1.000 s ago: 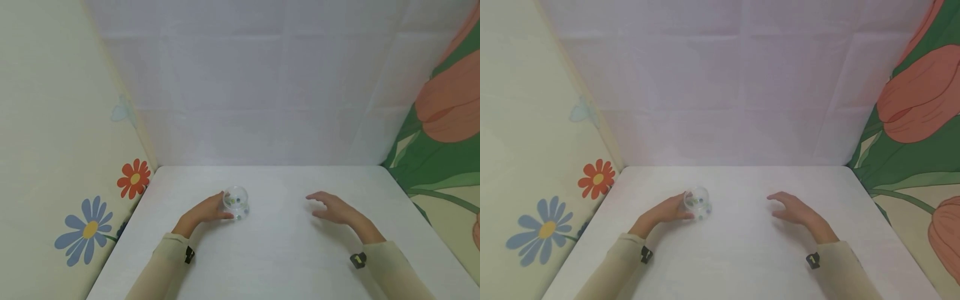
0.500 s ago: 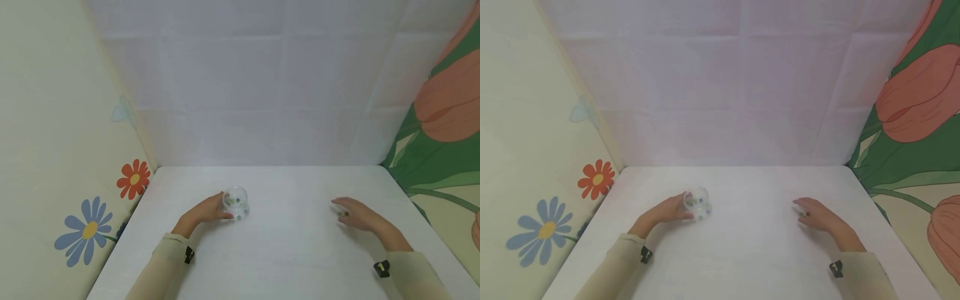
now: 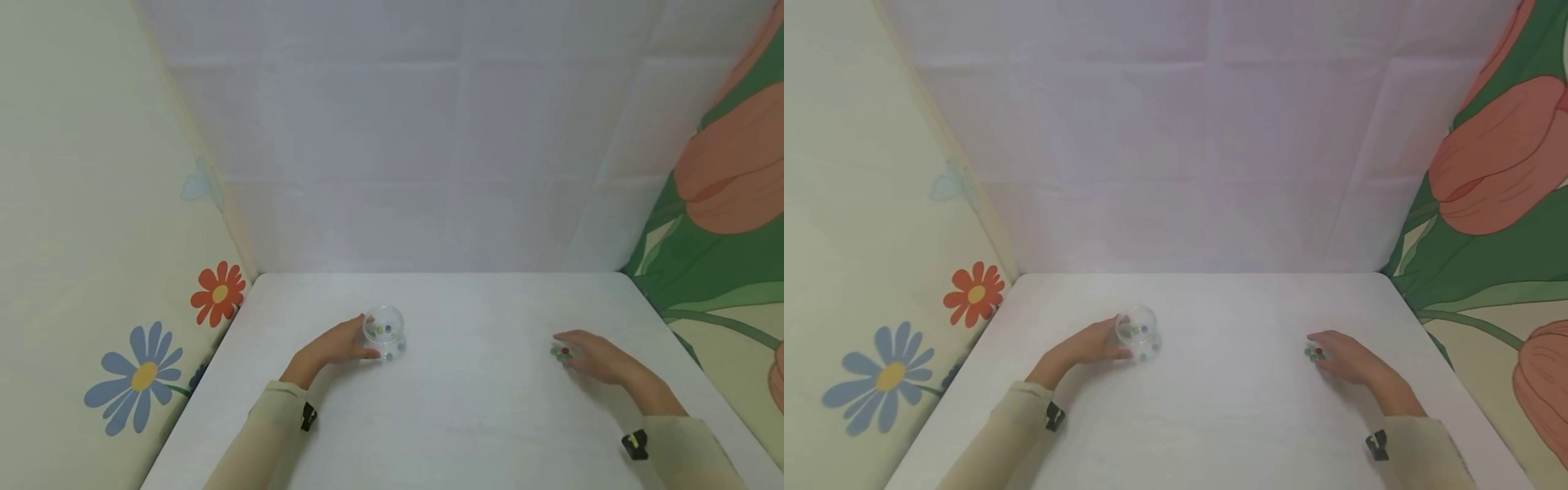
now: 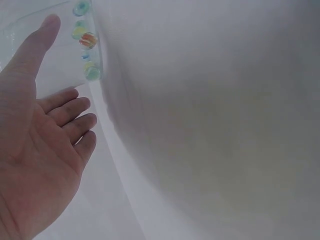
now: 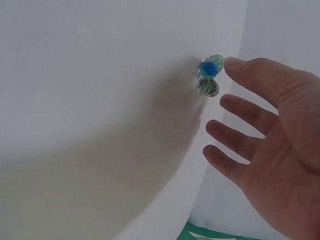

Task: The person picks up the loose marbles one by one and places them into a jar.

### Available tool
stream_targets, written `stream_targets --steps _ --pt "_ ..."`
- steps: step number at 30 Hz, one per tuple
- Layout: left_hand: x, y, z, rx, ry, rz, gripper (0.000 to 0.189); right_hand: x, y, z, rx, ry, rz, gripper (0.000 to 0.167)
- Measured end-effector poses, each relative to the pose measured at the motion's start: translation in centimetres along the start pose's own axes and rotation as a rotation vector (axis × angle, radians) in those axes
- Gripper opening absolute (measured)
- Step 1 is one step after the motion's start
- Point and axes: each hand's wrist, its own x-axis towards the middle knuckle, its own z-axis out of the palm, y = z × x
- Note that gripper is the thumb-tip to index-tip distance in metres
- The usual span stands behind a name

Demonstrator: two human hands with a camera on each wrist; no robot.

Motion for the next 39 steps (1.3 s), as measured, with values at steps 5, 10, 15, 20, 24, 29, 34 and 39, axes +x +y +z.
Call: stream_targets --steps 5,10,15,20,24,29,34,39 --pt "0.1 0.0 0.0 -0.005 0.0 0.002 0.104 0.3 0.1 0.0 -0.026 -0.009 -0.006 0.044" --pt "0.2 -0.1 0.0 0.002 -0.002 -0.001 0.103 0.9 0.0 -0.1 -0.04 -0.024 0.023 0.04" --pt "0.3 -0.2 0.1 -0.005 -0.007 -0.007 0.103 1.3 0.0 0.0 -0.04 -0.013 0.029 0.035" --pt "0.3 -0.2 0.3 -0.017 -0.003 -0.011 0.103 1.6 0.0 0.0 -0.034 -0.006 0.033 0.025" --pt "0.3 -0.4 0.5 -0.016 -0.002 -0.015 0.102 1.7 0.0 -0.1 -0.023 -0.005 0.04 0.016" --pt "0.4 -0.4 0.5 -0.009 0.0 -0.008 0.102 1.9 0.1 0.0 -0.011 -0.007 0.082 0.012" --pt "0.3 -0.3 0.3 -0.003 -0.002 -0.005 0.101 2.0 0.1 -0.1 -0.003 -0.011 0.131 0.012" --pt "0.2 -0.2 0.2 -0.001 -0.005 -0.008 0.101 2.2 0.2 -0.3 0.017 0.003 0.16 0.016"
